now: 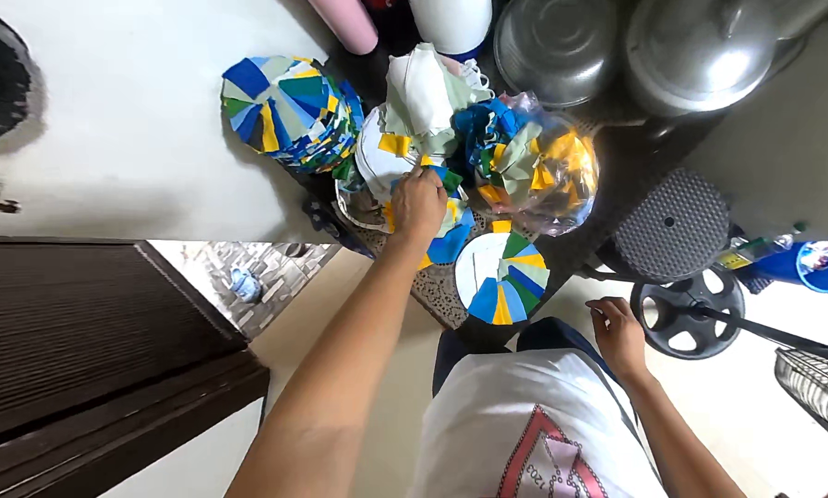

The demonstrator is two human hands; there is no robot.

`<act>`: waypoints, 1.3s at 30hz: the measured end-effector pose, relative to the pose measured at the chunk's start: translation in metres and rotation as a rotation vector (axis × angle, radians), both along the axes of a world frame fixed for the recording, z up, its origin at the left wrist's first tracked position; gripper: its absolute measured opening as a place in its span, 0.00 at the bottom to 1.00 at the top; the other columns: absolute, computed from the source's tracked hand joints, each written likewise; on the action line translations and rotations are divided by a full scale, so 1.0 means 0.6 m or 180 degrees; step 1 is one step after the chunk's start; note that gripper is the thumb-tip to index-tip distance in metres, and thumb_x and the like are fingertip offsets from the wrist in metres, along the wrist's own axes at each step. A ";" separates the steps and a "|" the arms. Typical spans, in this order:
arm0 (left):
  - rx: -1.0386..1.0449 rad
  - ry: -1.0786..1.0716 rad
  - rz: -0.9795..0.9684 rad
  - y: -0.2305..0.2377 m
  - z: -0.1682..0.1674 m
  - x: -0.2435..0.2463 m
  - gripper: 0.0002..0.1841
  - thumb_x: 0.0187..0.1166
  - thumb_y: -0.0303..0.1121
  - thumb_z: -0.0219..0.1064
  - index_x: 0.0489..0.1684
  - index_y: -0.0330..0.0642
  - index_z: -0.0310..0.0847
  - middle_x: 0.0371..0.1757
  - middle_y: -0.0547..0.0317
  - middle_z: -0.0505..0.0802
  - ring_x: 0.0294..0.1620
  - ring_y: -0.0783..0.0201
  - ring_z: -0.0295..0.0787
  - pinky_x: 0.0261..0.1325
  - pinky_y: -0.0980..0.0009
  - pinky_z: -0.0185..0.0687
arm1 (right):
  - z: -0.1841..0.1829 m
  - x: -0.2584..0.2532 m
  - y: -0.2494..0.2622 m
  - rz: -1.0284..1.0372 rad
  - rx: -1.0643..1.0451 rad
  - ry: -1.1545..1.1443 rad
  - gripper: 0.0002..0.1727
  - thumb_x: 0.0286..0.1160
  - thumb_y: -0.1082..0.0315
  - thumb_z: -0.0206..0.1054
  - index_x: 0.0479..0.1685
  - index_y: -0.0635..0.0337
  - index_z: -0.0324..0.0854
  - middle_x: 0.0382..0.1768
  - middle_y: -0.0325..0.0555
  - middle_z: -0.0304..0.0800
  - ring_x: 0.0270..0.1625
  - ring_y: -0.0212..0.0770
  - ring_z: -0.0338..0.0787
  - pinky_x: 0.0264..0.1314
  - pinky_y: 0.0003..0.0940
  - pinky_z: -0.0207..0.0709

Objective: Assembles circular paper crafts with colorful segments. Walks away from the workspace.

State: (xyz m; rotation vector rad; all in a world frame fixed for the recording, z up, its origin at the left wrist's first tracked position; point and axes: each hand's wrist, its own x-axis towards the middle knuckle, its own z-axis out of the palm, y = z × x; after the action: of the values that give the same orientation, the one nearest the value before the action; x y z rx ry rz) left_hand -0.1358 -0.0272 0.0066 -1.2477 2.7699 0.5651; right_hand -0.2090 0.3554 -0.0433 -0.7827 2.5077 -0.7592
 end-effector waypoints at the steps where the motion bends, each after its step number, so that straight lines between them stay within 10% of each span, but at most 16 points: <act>1: 0.0073 0.0008 0.0023 -0.003 0.002 0.003 0.11 0.85 0.29 0.60 0.50 0.29 0.86 0.57 0.34 0.90 0.65 0.35 0.86 0.67 0.37 0.77 | 0.001 -0.002 -0.002 0.0012 0.0005 -0.0010 0.13 0.80 0.74 0.60 0.50 0.67 0.92 0.52 0.64 0.90 0.47 0.58 0.92 0.49 0.53 0.86; 7: 0.0672 0.0465 0.0508 -0.037 0.079 0.018 0.12 0.84 0.32 0.65 0.50 0.32 0.89 0.54 0.37 0.92 0.60 0.41 0.88 0.65 0.37 0.77 | 0.007 -0.017 -0.016 0.0073 -0.0046 0.0006 0.13 0.80 0.74 0.60 0.50 0.67 0.92 0.53 0.65 0.90 0.47 0.59 0.92 0.50 0.54 0.86; 14: 0.1896 0.1202 0.1258 -0.054 0.161 0.041 0.09 0.85 0.27 0.62 0.54 0.31 0.78 0.51 0.48 0.84 0.47 0.63 0.84 0.55 0.64 0.83 | 0.025 -0.033 -0.053 0.0194 -0.0315 0.0123 0.13 0.80 0.74 0.61 0.50 0.69 0.91 0.52 0.67 0.90 0.48 0.61 0.93 0.51 0.55 0.85; 23: 0.1900 0.0972 0.1119 -0.038 0.155 0.060 0.06 0.84 0.29 0.67 0.50 0.37 0.84 0.44 0.55 0.89 0.38 0.71 0.85 0.47 0.73 0.83 | 0.098 -0.024 -0.222 0.0900 -0.0982 0.0107 0.10 0.79 0.74 0.65 0.48 0.66 0.92 0.49 0.60 0.93 0.52 0.57 0.94 0.55 0.55 0.87; 30: 0.2231 0.1140 0.0558 -0.001 0.178 0.076 0.02 0.82 0.24 0.67 0.45 0.38 0.85 0.38 0.61 0.91 0.37 0.74 0.86 0.47 0.75 0.83 | 0.153 -0.019 -0.362 0.0850 -0.1561 -0.2311 0.30 0.81 0.76 0.62 0.85 0.61 0.68 0.83 0.58 0.70 0.73 0.52 0.81 0.69 0.48 0.79; 35: 0.2143 0.1344 0.0596 0.003 0.169 0.090 0.02 0.81 0.25 0.68 0.44 0.39 0.85 0.37 0.63 0.91 0.36 0.75 0.86 0.46 0.76 0.84 | 0.133 -0.022 -0.394 0.0850 -0.1655 -0.3048 0.10 0.86 0.71 0.60 0.57 0.65 0.82 0.48 0.43 0.87 0.48 0.29 0.85 0.55 0.31 0.81; 39: 0.1420 0.0872 0.0785 0.001 0.118 0.103 0.15 0.84 0.25 0.64 0.66 0.35 0.81 0.62 0.41 0.90 0.61 0.49 0.88 0.66 0.47 0.81 | 0.126 -0.036 -0.413 0.0937 -0.1291 -0.2421 0.07 0.83 0.74 0.65 0.50 0.68 0.84 0.42 0.46 0.88 0.44 0.32 0.87 0.51 0.32 0.83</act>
State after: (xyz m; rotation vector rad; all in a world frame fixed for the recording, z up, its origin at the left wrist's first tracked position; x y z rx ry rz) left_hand -0.0741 -0.0263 0.0773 -1.4907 2.4757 1.3768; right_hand -0.2303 0.1075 0.0324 -0.7735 1.5493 -1.1981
